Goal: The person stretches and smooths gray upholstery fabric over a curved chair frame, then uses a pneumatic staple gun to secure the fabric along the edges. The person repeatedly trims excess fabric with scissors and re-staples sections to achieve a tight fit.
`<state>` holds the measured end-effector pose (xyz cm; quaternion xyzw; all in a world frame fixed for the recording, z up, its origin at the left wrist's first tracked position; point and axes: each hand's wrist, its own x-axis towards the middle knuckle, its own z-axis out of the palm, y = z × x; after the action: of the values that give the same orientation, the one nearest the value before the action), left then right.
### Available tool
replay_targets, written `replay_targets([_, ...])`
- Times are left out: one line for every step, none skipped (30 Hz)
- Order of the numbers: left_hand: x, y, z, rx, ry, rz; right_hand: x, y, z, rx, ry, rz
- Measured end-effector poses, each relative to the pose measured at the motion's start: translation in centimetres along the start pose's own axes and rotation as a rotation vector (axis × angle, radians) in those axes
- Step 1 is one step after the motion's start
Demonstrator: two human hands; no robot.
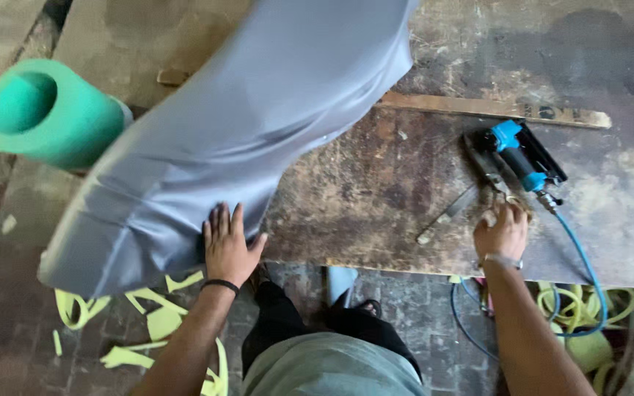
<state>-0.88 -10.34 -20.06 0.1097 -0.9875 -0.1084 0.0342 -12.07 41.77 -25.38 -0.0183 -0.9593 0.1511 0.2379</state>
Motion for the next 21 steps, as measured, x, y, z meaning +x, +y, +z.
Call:
replay_targets([-1.3,0.8,1.1,0.058,-0.087,-0.047,1.3,1.4,-0.2,-0.049,-0.097,0.067])
replay_targets([-2.6,1.4,1.9,0.121,-0.172,-0.103,2.8,2.4,-0.2,-0.092,-0.196,0.128])
replay_targets([-3.9,1.5,2.4,0.187,-0.256,-0.166,4.0,2.8,0.1,-0.131,-0.298,0.184])
replay_targets([-4.8,1.6,2.8,0.203,-0.234,-0.173,4.8,3.0,0.3,-0.128,-0.373,0.236])
replay_targets([-5.5,1.5,3.1,0.218,-0.207,-0.180,5.6,3.2,0.5,-0.126,-0.443,0.284])
replay_targets([-6.0,1.2,3.2,0.232,-0.175,-0.190,6.3,3.0,0.7,-0.125,-0.511,0.326])
replay_targets([-6.3,0.9,3.2,0.124,-0.238,-0.286,6.9,3.0,0.9,-0.143,-0.569,0.291])
replay_targets([-6.4,0.6,3.1,0.011,-0.297,-0.379,7.0,2.6,1.1,-0.163,-0.626,0.256])
replay_targets([-6.5,0.2,2.9,-0.108,-0.352,-0.466,7.1,2.3,1.1,-0.190,-0.557,0.167])
replay_targets([-6.4,0.0,2.8,-0.240,-0.388,-0.534,7.0,1.9,1.2,-0.211,-0.483,0.083])
replay_targets([-6.1,-0.2,2.6,-0.376,-0.421,-0.591,7.0,1.6,1.2,-0.225,-0.452,0.057])
replay_targets([-5.7,-0.2,2.4,-0.517,-0.452,-0.638,7.0,1.4,1.2,-0.241,-0.419,0.033])
replay_targets([-5.2,-0.1,2.3,-0.716,-0.428,-0.721,7.1,1.1,1.2,-0.260,-0.385,0.013])
replay_targets([-4.6,0.1,2.2,-0.917,-0.402,-0.794,7.3,1.1,1.1,-0.281,-0.352,-0.002])
replay_targets([-3.8,0.5,2.2,-1.120,-0.376,-0.858,7.6,1.0,1.1,-0.230,-0.406,0.043])
replay_targets([-2.7,0.9,2.3,-1.294,-0.315,-0.875,8.0,1.0,1.2,-0.183,-0.494,0.121])
replay_targets([-1.5,1.5,2.4,-1.467,-0.252,-0.886,8.6,0.9,1.2,-0.138,-0.619,0.233])
replay_targets([-0.3,2.0,2.6,-1.640,-0.186,-0.894,8.9,0.8,1.3,-0.103,-0.738,0.328])
replay_targets([1.1,2.5,2.9,-1.736,-0.127,-0.962,9.4,0.7,1.4,-0.070,-0.837,0.405])
replay_targets([2.7,3.1,3.2,-1.833,-0.065,-1.030,9.5,0.5,1.5,-0.044,-0.924,0.464])
replay_targets([4.0,3.6,3.6,-1.926,-0.003,-1.100,9.7,0.3,1.7,-0.019,-0.995,0.511])
